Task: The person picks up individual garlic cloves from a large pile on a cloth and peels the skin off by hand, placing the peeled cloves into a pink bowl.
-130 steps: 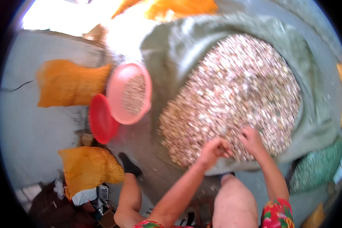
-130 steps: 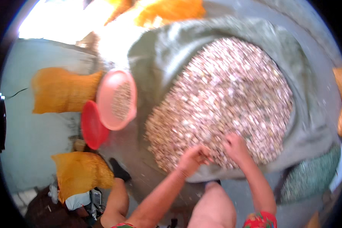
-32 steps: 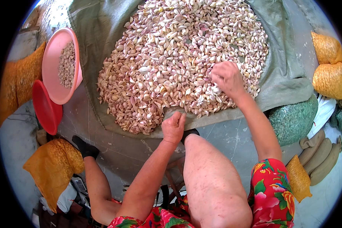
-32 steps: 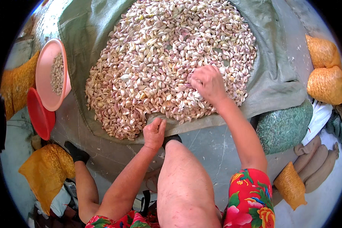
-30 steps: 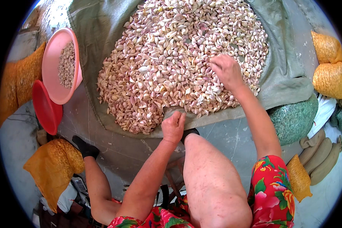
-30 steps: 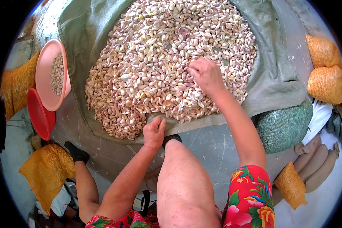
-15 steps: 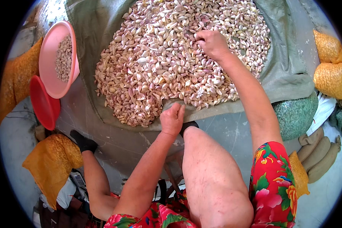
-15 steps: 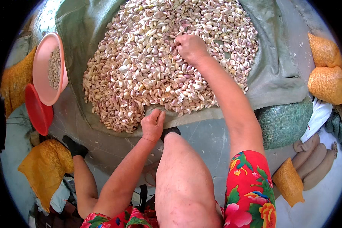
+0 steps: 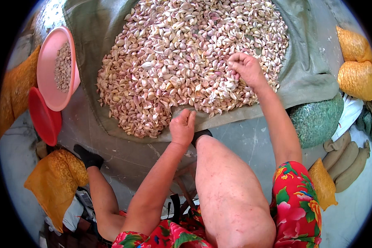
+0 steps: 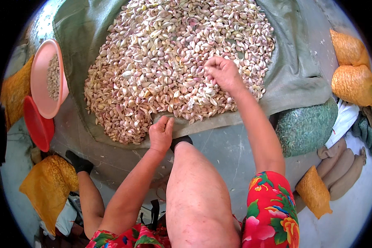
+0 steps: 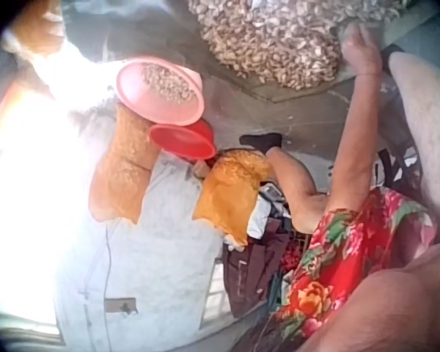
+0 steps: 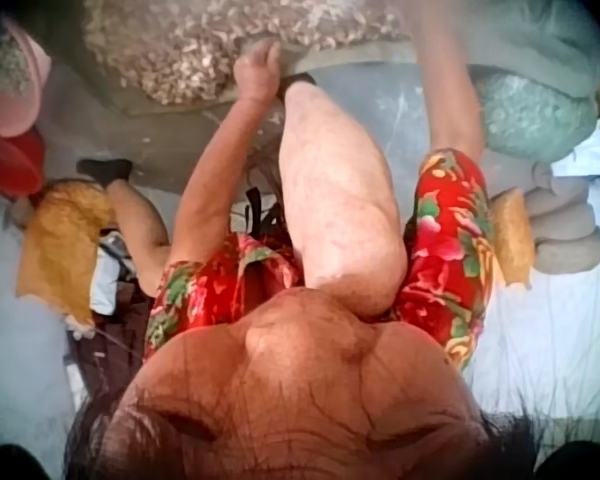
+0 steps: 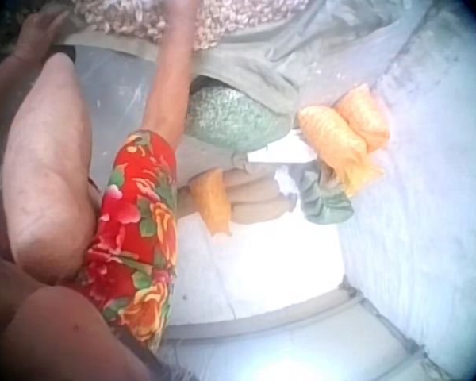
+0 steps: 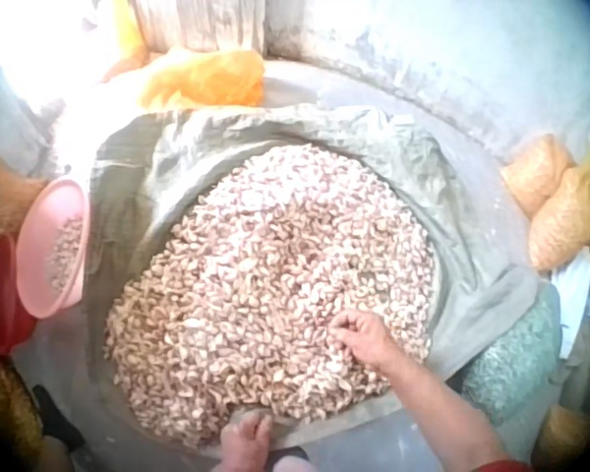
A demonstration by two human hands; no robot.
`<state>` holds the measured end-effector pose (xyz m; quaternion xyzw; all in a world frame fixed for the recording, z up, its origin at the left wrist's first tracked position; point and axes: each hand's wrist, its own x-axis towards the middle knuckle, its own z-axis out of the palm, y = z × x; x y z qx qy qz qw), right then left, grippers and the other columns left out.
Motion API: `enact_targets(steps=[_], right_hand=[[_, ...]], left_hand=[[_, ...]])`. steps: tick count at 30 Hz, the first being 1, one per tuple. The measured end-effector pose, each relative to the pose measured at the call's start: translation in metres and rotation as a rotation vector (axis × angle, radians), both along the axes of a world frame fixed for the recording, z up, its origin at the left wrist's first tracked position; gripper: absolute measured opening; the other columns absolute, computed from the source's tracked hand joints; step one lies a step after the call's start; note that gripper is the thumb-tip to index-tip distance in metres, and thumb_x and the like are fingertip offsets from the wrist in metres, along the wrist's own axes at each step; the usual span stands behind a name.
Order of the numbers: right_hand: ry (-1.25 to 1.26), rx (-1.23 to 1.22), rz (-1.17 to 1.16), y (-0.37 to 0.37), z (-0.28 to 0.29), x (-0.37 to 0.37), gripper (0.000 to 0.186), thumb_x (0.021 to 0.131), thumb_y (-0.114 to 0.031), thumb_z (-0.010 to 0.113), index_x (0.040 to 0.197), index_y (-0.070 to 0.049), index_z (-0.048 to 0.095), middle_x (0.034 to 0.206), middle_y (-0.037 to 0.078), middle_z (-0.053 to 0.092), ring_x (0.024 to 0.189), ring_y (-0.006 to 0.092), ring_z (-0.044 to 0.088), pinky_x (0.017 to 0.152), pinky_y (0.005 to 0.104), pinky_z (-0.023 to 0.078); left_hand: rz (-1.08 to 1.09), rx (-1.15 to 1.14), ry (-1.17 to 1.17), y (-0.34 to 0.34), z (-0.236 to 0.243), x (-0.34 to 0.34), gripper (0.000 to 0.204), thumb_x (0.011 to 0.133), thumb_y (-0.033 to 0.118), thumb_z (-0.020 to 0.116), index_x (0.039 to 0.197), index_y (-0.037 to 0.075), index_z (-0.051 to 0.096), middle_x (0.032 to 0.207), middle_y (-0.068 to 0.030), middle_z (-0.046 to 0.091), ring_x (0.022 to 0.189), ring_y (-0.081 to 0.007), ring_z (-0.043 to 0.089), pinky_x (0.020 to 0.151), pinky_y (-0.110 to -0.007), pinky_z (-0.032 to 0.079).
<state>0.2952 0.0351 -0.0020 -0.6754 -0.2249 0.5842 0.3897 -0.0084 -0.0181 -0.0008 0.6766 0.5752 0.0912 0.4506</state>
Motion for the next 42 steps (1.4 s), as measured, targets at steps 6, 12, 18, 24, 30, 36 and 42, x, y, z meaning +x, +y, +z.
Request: enact_targets(steps=[6,12,18,24,30,36,42], right_hand=[[0.088,0.026,0.073,-0.033,0.014,-0.039,0.007,0.092,-0.002,0.068,0.099,-0.003,0.068,0.078,-0.001,0.066,0.063,0.0041,0.059,0.053,0.0203,0.050],[-0.040,0.014,-0.063,-0.049,0.014,-0.026,0.008,0.093,-0.002,0.066,0.101,-0.003,0.067,0.079,0.000,0.066,0.064,0.0046,0.059,0.054,0.0205,0.050],[-0.136,0.016,-0.111,-0.040,0.025,0.002,0.009,0.092,-0.003,0.066,0.101,-0.003,0.066,0.080,0.000,0.067,0.064,0.0056,0.060,0.053,0.0210,0.049],[-0.171,0.009,-0.062,-0.042,0.020,-0.009,0.008,0.090,-0.001,0.066,0.097,-0.002,0.068,0.080,-0.001,0.067,0.065,0.0037,0.058,0.055,0.0210,0.047],[-0.193,0.017,-0.048,-0.047,0.020,-0.015,0.008,0.090,0.001,0.065,0.097,-0.002,0.067,0.080,-0.002,0.066,0.069,0.0027,0.058,0.060,0.0204,0.048],[-0.234,0.075,-0.035,-0.050,0.015,-0.010,0.008,0.088,0.002,0.067,0.096,-0.001,0.067,0.083,-0.002,0.065,0.073,0.0036,0.058,0.067,0.0213,0.050],[-0.128,0.125,-0.077,-0.036,0.017,-0.026,0.009,0.089,0.004,0.066,0.096,-0.002,0.068,0.085,-0.002,0.066,0.075,0.0032,0.058,0.067,0.0191,0.048]], left_hand=[[0.337,-0.633,-0.404,0.008,0.011,0.002,0.009,0.099,0.008,0.052,0.097,0.005,0.061,0.078,-0.0043,0.062,0.068,-0.0175,0.065,0.058,-0.033,0.049],[0.592,-0.886,-0.712,0.026,0.041,0.025,0.014,0.101,0.000,0.046,0.111,0.002,0.056,0.100,-0.0099,0.063,0.092,-0.0236,0.071,0.079,-0.028,0.059],[0.646,-0.883,-0.706,0.039,0.052,0.036,0.011,0.102,0.003,0.048,0.111,0.001,0.055,0.104,-0.0141,0.065,0.098,-0.0292,0.072,0.078,-0.031,0.062],[0.704,-0.844,-0.677,0.041,0.053,0.007,0.011,0.101,0.003,0.051,0.111,0.002,0.056,0.098,-0.0116,0.066,0.087,-0.0248,0.072,0.072,-0.031,0.061],[0.933,-0.654,-0.701,0.081,0.045,-0.137,0.014,0.098,0.000,0.055,0.111,0.002,0.059,0.103,-0.0123,0.064,0.085,-0.0246,0.068,0.077,-0.033,0.059],[1.080,-0.188,-0.906,0.215,0.133,-0.454,0.026,0.097,0.010,0.050,0.117,-0.004,0.059,0.116,-0.0136,0.062,0.102,-0.0246,0.064,0.091,-0.030,0.053],[1.150,0.285,-0.504,0.281,0.199,-0.470,0.034,0.106,0.024,0.044,0.121,-0.001,0.061,0.127,-0.0152,0.063,0.106,-0.0222,0.062,0.090,-0.029,0.048]])
